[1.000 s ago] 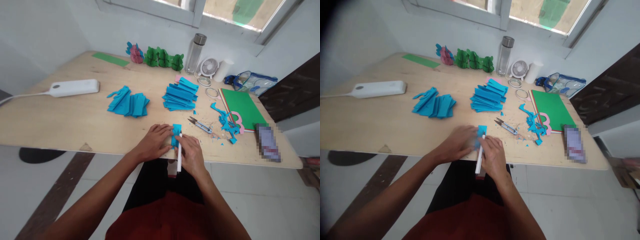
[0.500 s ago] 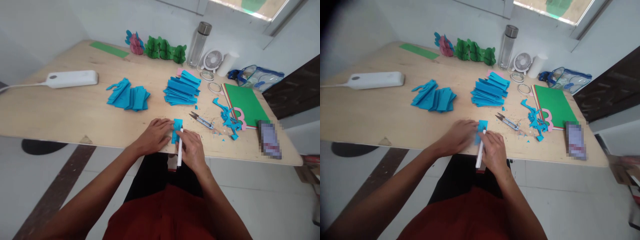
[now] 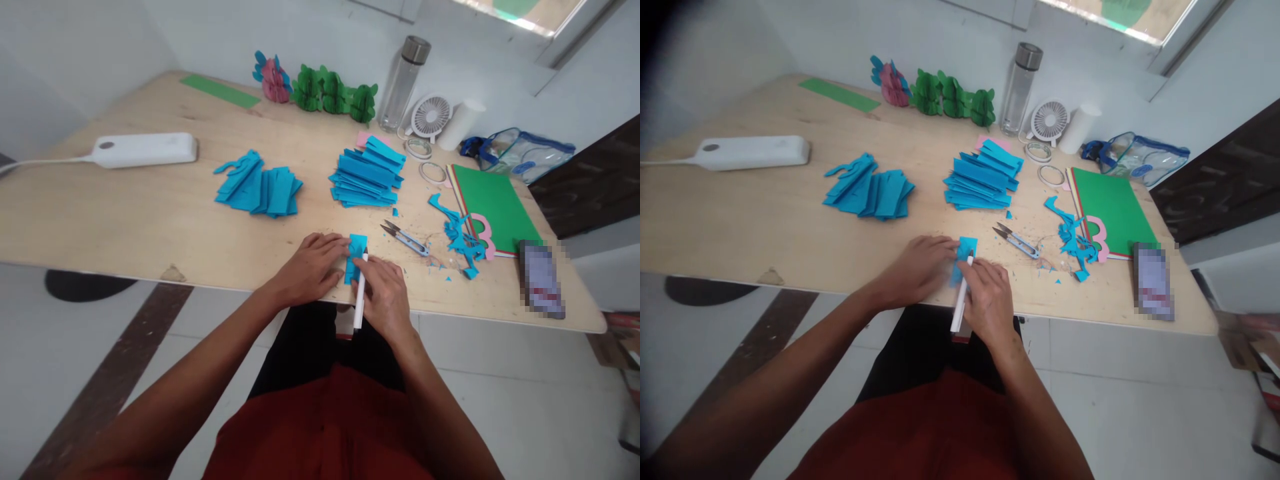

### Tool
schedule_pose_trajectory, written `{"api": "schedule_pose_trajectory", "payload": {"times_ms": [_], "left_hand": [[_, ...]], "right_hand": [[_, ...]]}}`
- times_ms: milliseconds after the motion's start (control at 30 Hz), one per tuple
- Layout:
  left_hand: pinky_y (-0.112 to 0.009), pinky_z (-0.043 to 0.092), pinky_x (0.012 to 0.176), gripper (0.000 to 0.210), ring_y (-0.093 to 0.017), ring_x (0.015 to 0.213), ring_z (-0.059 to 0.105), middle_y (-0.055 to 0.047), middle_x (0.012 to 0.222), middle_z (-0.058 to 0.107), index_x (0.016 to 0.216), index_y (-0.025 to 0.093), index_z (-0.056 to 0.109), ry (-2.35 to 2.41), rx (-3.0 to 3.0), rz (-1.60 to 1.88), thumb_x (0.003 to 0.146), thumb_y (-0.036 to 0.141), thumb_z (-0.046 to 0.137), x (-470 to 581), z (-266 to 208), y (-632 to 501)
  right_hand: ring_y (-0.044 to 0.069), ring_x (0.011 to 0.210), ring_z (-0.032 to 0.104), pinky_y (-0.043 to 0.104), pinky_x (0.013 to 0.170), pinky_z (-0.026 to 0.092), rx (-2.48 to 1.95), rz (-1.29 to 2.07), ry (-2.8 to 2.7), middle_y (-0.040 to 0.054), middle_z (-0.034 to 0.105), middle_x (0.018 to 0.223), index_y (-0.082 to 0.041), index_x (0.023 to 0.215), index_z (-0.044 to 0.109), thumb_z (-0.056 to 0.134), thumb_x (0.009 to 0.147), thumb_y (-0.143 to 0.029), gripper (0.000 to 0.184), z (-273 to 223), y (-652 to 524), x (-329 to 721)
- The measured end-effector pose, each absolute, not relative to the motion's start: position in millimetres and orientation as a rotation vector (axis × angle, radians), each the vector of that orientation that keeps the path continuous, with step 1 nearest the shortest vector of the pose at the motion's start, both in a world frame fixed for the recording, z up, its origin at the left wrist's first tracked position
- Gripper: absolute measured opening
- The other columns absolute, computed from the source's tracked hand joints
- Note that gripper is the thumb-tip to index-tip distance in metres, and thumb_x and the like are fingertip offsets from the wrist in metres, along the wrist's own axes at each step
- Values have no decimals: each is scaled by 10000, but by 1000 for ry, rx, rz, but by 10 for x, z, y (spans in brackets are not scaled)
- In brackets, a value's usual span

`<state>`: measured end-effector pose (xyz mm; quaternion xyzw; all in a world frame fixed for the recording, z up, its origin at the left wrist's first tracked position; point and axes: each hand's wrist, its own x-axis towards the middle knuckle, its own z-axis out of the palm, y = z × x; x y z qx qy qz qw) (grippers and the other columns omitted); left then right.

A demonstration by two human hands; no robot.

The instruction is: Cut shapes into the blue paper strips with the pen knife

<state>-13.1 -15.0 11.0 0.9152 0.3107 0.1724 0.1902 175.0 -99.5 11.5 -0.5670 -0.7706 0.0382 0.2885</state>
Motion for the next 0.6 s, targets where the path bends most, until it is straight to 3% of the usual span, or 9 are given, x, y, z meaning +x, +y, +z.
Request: {"api": "schedule_pose_trajectory", "payload": {"times_ms": [600], "left_hand": [[-500, 285, 1151, 419, -274, 1367, 430, -93, 1439, 535, 1273, 194, 545, 857, 2558, 532, 865, 248, 462, -139, 67, -141]], "right_hand": [[264, 1173, 606, 430, 981, 442, -1473, 18, -2069, 104, 712, 1164, -194, 1268, 603, 533, 871, -117, 411, 85, -990, 1763]]}}
